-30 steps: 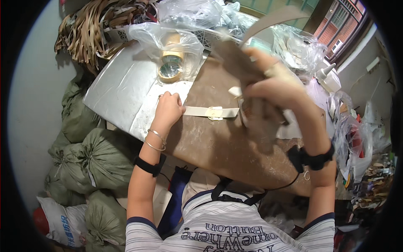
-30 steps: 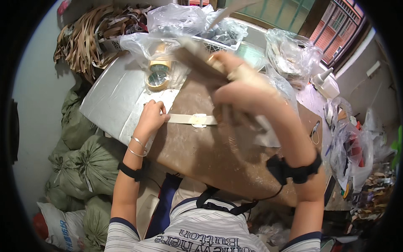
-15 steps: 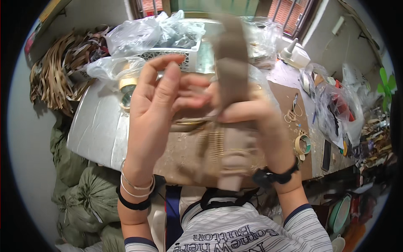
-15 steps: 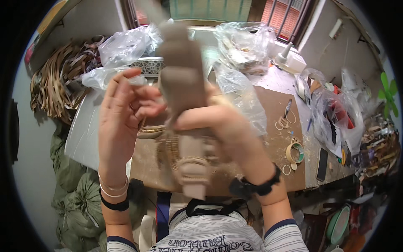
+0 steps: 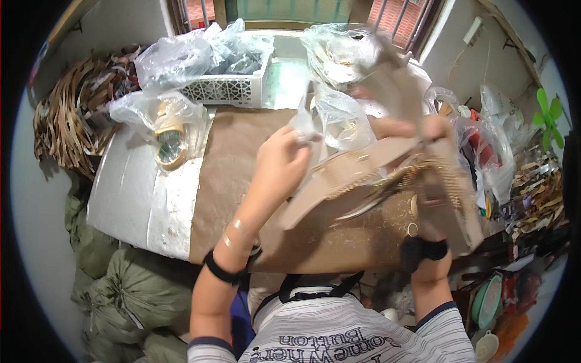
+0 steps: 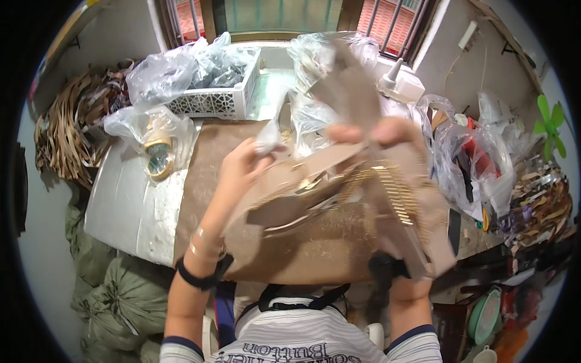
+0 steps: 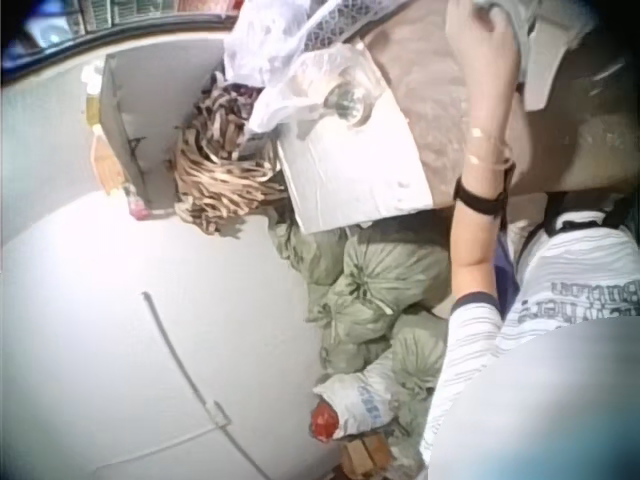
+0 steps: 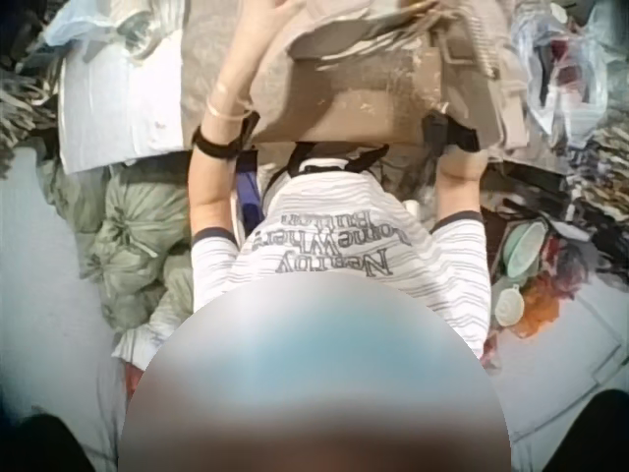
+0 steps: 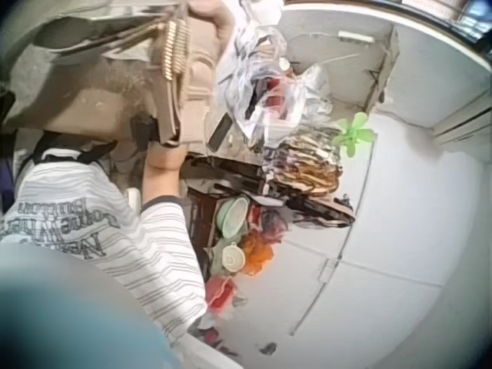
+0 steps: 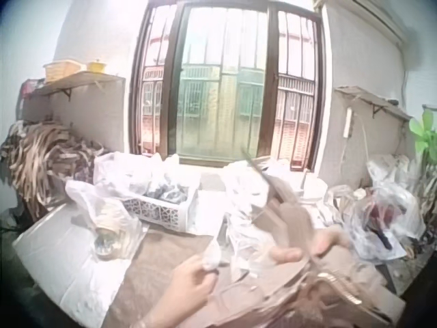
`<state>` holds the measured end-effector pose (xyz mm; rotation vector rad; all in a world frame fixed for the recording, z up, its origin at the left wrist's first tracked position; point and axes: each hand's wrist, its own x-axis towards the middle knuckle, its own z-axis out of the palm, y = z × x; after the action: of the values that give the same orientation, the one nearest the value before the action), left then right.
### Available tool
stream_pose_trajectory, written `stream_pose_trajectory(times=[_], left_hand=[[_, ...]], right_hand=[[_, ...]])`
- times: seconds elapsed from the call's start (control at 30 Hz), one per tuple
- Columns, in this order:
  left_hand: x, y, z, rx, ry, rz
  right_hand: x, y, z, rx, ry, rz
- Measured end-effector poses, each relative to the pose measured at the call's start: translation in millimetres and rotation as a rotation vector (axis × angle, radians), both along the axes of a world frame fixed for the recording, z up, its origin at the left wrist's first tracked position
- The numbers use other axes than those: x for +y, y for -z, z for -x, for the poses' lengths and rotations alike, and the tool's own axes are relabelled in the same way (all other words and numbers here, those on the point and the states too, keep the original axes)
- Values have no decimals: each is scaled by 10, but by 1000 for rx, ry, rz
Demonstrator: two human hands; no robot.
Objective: The recorder is applying small strips of tape to the buckle area of various shoe straps.
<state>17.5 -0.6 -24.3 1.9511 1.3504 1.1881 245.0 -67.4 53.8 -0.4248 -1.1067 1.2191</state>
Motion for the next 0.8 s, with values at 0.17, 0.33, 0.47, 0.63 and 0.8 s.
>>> stream_pose_trajectory(times=[0.17,0.33,0.47,0.63,0.8], left_hand=[[-650,38,194,-961,29,289],[-895,-55,229,-674,123,303],[-665,-35,293,-715,109,222],[-414,-132,580,-754,130,231],[-227,-288,727,-757,227,231]], right_hand=[[393,640,461,-380,36,613],[1347,1562,531,484,90,927],[1167,1544,731,272,302,654],[778,579,-126,-1466,352,460],[697,-243,-519,-2242,651,-853]])
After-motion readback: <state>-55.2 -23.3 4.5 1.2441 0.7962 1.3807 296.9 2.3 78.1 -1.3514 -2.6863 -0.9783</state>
